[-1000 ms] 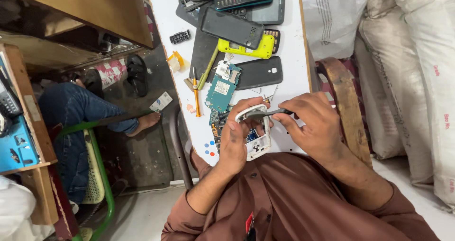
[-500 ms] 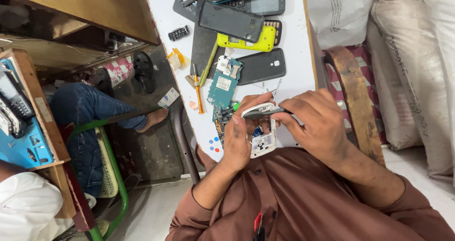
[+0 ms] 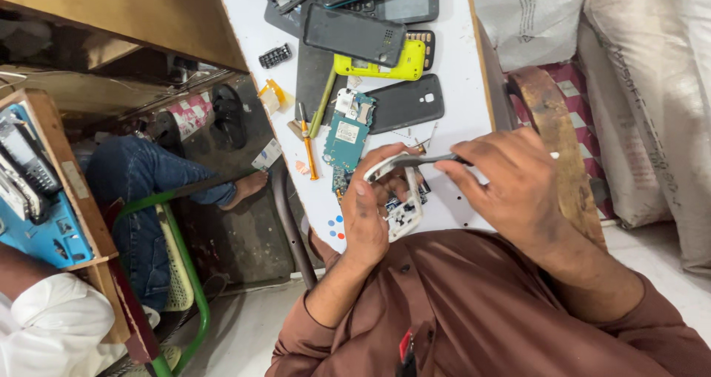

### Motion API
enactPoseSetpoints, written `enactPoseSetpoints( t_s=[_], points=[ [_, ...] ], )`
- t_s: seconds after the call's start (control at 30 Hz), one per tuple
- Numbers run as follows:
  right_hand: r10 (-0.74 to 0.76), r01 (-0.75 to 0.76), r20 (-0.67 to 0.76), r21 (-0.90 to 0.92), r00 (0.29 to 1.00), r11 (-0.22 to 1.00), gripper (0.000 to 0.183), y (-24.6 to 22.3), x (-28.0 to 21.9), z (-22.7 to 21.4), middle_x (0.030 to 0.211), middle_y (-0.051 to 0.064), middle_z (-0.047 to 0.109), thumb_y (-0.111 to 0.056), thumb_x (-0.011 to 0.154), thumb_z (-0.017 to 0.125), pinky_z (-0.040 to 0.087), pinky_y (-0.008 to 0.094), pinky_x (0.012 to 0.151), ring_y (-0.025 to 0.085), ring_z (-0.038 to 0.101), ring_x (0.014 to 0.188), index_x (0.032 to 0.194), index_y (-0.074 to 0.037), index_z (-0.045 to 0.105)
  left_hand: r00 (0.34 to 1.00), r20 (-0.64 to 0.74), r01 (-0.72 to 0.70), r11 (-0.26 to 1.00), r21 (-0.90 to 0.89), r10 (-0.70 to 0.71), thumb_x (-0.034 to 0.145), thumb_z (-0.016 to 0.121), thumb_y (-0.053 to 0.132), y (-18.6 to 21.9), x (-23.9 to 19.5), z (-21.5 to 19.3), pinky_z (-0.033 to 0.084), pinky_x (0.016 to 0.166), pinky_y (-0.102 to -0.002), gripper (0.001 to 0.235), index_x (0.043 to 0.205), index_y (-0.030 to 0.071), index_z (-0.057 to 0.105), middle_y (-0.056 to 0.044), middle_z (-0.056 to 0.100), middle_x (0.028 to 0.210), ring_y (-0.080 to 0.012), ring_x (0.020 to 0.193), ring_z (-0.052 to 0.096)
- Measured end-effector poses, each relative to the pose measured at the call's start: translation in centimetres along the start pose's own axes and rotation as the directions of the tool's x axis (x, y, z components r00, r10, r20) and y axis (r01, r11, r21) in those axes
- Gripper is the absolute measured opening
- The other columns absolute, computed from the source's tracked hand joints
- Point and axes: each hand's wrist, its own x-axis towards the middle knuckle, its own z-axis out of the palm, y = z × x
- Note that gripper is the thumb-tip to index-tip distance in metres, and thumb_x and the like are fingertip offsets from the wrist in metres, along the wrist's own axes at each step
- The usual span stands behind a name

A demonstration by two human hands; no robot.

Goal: The person uses a screwdriver to remove a component from a circuit board and places it on the table. They then pick up a white phone frame and use a small brush to clean its interior surfaces repeatedly. The person sets the frame down and picks up a screwdriver again.

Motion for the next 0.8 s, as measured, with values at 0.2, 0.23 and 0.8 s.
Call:
enactPoseSetpoints(
  t_s=[0.2,0.23,0.8],
  points=[
    [0.042,-0.040,0.074,-0.033,0.996,0.999,0.021,-0.5,0.2,0.1,0.087,0.005,0.073,-0.021,0.088,0.087,0.044,0.038,0.073,0.022,0.067,0.078,0.093,-0.006,0.073,0.993,-0.064,-0.085,0.980,0.182,0.098,0.111,0.033,0.066,0.5,0.1,-0.1,0.047,0.089,-0.032,0.077,0.145,-0.001,0.050,-0.017,0.057,0.140,-0.0190,0.110,0.057],
    [0.043,-0.040,0.083,-0.042,0.996,0.998,0.022,-0.5,0.1,0.2,0.087,0.005,0.072,-0.021,0.087,0.087,0.044,0.038,0.073,0.023,0.066,0.078,0.093,-0.006,0.074,0.992,-0.067,-0.090,0.974,0.209,0.107,0.111,0.032,0.066,0.6,0.0,0.0,0.047,0.089,-0.032,0.077,0.145,-0.001,0.051,-0.017,0.057,0.139,-0.0188,0.109,0.057],
    [0.141,-0.164,0.284,0.058,0.948,0.985,0.023,-0.2,-0.6,1.5,0.086,0.006,0.072,-0.030,0.090,0.079,0.053,0.038,0.062,0.027,0.069,0.072,0.091,-0.008,0.074,0.981,-0.161,-0.097,0.991,0.098,0.112,0.110,0.034,0.066,-0.2,-0.6,-0.3,0.040,0.120,-0.042,0.077,0.150,0.000,0.040,-0.016,0.051,0.143,-0.0241,0.134,0.052]
  ],
)
